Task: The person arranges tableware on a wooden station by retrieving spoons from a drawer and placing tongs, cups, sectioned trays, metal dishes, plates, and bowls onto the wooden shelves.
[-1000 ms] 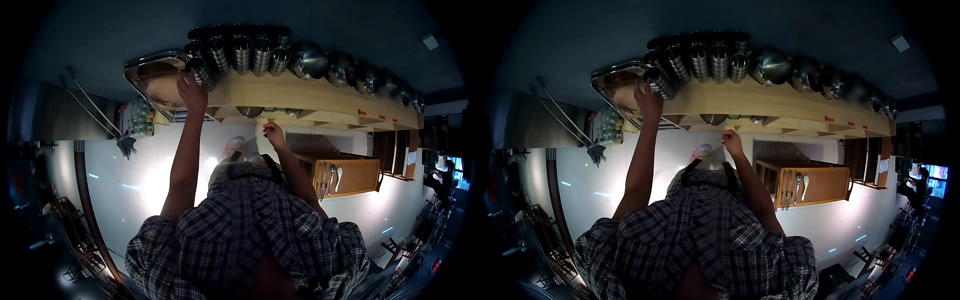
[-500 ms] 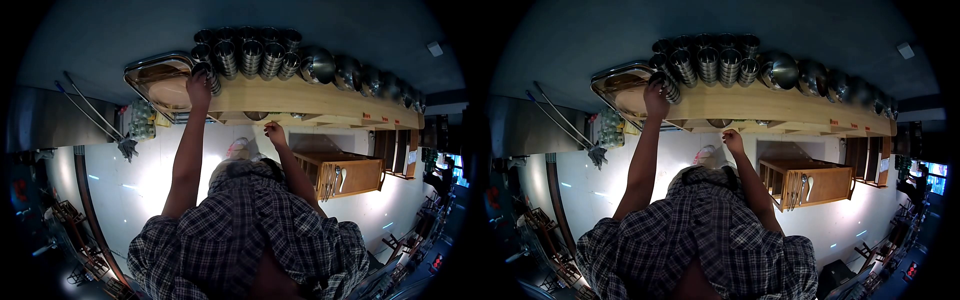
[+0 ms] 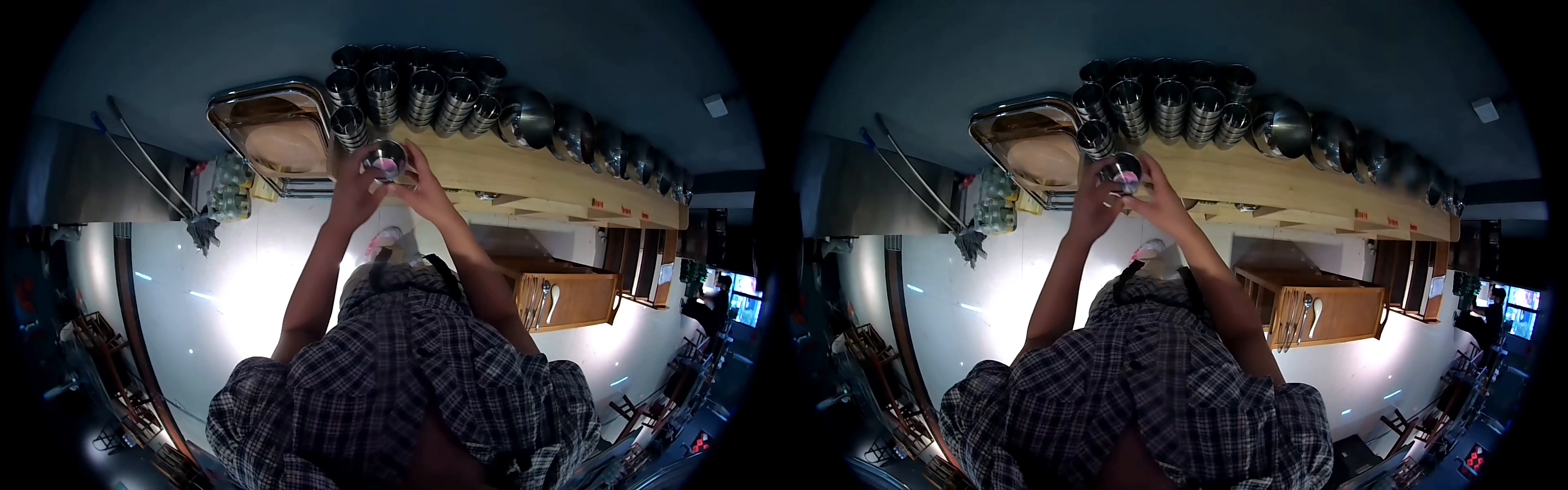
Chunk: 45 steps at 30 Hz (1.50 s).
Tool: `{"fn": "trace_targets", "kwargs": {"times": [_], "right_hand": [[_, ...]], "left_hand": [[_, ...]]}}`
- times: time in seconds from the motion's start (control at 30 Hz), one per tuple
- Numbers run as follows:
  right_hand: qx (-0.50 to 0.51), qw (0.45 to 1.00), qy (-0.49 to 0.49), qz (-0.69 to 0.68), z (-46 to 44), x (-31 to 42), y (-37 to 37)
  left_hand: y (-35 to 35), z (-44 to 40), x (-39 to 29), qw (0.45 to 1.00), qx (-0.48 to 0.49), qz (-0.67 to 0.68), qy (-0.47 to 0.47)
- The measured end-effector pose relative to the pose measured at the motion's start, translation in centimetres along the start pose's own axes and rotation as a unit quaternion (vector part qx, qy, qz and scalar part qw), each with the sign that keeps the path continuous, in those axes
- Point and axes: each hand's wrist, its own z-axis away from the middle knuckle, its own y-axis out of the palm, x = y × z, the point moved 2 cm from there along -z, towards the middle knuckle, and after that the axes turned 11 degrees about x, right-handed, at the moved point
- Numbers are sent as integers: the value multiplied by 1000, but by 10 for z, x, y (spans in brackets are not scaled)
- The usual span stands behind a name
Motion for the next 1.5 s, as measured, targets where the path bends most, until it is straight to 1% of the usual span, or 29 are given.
{"fn": "trace_targets", "kwargs": {"times": [0.07, 0.13, 0.17, 0.2, 0.27, 0.3, 0.33, 0.37, 0.4, 0.43, 0.47, 0.5, 0.53, 0.6, 0.73, 0.8, 0.83, 0.93, 1.0, 1.03, 1.07, 1.13, 1.17, 1.2, 1.27, 1.33, 1.4, 1.47, 1.5], "right_hand": [[24, 999, 24, 30, -9, 7, 7], [49, 996, 46, 61, -14, 6, 14], [68, 995, 38, 70, -15, 5, 17], [86, 993, 31, 79, -17, 4, 20], [83, 990, 37, 106, -30, 1, 12], [76, 987, 43, 131, -40, -1, 7], [78, 987, 44, 131, -54, -2, 5], [75, 953, -24, 292, -70, 2, 4], [71, 888, -90, 445, -83, 4, 5], [71, 888, -89, 446, -92, -3, 8], [59, 858, -113, 498, -100, -14, 15], [48, 823, -138, 549, -106, -24, 21], [48, 823, -138, 550, -110, -31, 24], [41, 788, -100, 606, -119, -46, 28], [47, 788, -85, 608, -130, -62, 23], [49, 810, -97, 577, -131, -56, 24], [48, 810, -95, 577, -132, -55, 24], [24, 801, -124, 585, -131, -45, 24], [-29, 841, -159, 517, -126, -21, 24], [-51, 849, -175, 496, -121, -9, 24], [-56, 847, -174, 498, -112, 4, 25], [-108, 880, -188, 423, -88, 24, 26], [-100, 898, -192, 384, -73, 23, 25], [-107, 897, -190, 385, -55, 22, 26], [-86, 946, -140, 279, -22, 18, 30], [-86, 956, -116, 256, 6, 15, 29], [-81, 965, -93, 233, 33, 14, 25], [-83, 957, -102, 260, 54, 16, 17], [-90, 966, -80, 228, 66, 15, 15]], "left_hand": [[4, 6, -8, 1000, 13, 23, 4], [-1, 9, -12, 997, -57, 29, -30], [-2, 13, -6, 998, -42, -38, -23], [-2, 16, -2, 998, -46, -37, -24], [-2, 27, 8, 988, -33, 85, -128], [-2, 33, 15, 987, -35, 86, -130], [-3, 39, 23, 988, -60, -9, -139], [-7, 43, 26, 980, -83, -103, -146], [-8, 46, 28, 981, -82, -102, -147], [-11, 49, 27, 967, -81, -162, -176], [-14, 52, 28, 950, -79, -222, -205], [-15, 54, 30, 953, -67, -209, -210], [-14, 57, 32, 953, -67, -209, -209], [-12, 61, 41, 945, -47, -234, -224], [-10, 63, 49, 945, -35, -220, -238], [-9, 63, 53, 945, -33, -228, -232], [-10, 62, 54, 946, -31, -227, -231], [-10, 60, 58, 940, 11, -238, -243], [-9, 58, 63, 944, -2, -247, -219], [-9, 56, 63, 945, -1, -246, -214], [-9, 54, 64, 951, 2, -223, -215], [-7, 49, 67, 957, 9, -200, -210], [-4, 47, 69, 967, 13, -152, -203], [-1, 46, 70, 975, 19, -103, -196], [-2, 38, 55, 982, 41, -75, -170], [6, 34, 34, 986, 68, -44, -145], [17, 33, 14, 994, 36, -54, -83], [30, 33, -4, 995, 43, -57, -70], [36, 35, -16, 997, 44, -51, -49]]}}
